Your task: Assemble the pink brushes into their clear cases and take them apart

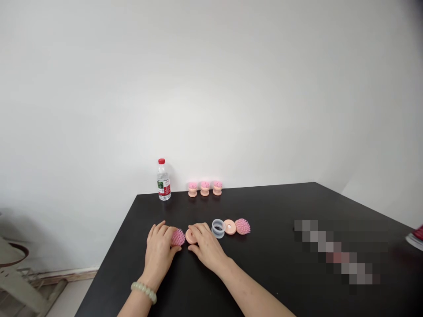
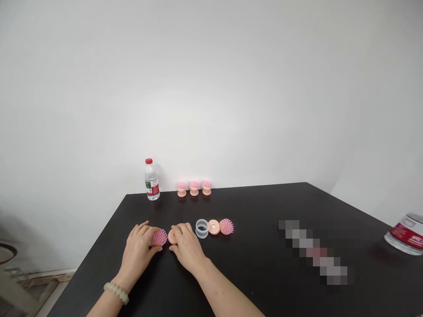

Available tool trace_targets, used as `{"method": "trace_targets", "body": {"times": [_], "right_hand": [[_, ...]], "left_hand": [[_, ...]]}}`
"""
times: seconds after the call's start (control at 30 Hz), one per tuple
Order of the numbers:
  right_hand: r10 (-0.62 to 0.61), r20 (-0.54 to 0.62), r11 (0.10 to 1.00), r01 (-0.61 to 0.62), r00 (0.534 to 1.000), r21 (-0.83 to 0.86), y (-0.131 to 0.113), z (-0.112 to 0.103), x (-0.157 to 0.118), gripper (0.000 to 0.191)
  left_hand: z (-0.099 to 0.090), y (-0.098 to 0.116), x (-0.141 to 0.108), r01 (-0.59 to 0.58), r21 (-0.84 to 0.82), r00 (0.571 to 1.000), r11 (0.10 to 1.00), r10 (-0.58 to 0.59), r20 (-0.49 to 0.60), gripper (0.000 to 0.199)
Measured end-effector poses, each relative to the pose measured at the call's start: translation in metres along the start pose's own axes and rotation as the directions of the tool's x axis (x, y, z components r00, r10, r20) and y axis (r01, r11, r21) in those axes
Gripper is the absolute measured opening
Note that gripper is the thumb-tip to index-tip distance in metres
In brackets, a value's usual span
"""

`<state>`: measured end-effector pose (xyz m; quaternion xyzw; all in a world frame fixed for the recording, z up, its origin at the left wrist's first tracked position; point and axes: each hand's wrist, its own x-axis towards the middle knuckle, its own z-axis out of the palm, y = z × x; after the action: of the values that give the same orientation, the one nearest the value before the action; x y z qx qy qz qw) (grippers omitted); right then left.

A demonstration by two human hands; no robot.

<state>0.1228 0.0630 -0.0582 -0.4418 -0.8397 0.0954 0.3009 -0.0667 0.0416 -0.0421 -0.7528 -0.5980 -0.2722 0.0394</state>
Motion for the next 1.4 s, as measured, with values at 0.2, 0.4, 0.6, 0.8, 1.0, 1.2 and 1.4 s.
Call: {"method": "trace_targets", "body": {"times": [0.2,0.4,0.6,0.8,1.0,1.2,1.4], "right_hand": [[0.0,-0.002,1.0,0.0,1.0,0.004,0.0,0.0,-0.001,0.062],[0.004,0.004,1.0,-0.004,1.0,0.011,-0.003,-0.009,-0.003,0.066],[-0.015,-0.004,0.999,0.015,1.0,0.029,-0.005,-0.014,-0.006,0.065],[-0.044,-0.029,0.999,0.045,0.999,0.02,-0.007,-0.017,-0.006,0.062],[-0.1,-0.061,0.995,0.101,0.993,0.022,-0.01,-0.021,-0.006,0.055],[-0.134,-0.115,0.99,0.139,0.984,0.036,-0.012,-0.025,-0.007,0.05],[-0.01,-0.127,1.0,0.008,0.992,-0.021,0.0,-0.06,0.01,0.039]], "left_hand": [[0.004,0.0,0.002,0.003,-0.008,1.0,1.0,-0.003,-0.014,0.044],[-0.003,-0.003,0.0,0.068,-0.047,0.997,0.997,-0.07,-0.033,0.06],[-0.019,-0.011,-0.002,0.292,-0.283,0.956,0.914,-0.288,0.055,0.058],[-0.02,-0.021,-0.002,0.376,-0.432,0.919,0.82,-0.389,0.062,0.057],[-0.013,-0.024,-0.002,0.42,-0.505,0.889,0.754,-0.453,0.063,0.055],[-0.012,-0.019,-0.001,0.432,-0.56,0.879,0.707,-0.469,0.086,0.059],[-0.015,-0.017,0.0,0.446,-0.563,0.868,0.696,-0.491,0.081,0.065]]}}
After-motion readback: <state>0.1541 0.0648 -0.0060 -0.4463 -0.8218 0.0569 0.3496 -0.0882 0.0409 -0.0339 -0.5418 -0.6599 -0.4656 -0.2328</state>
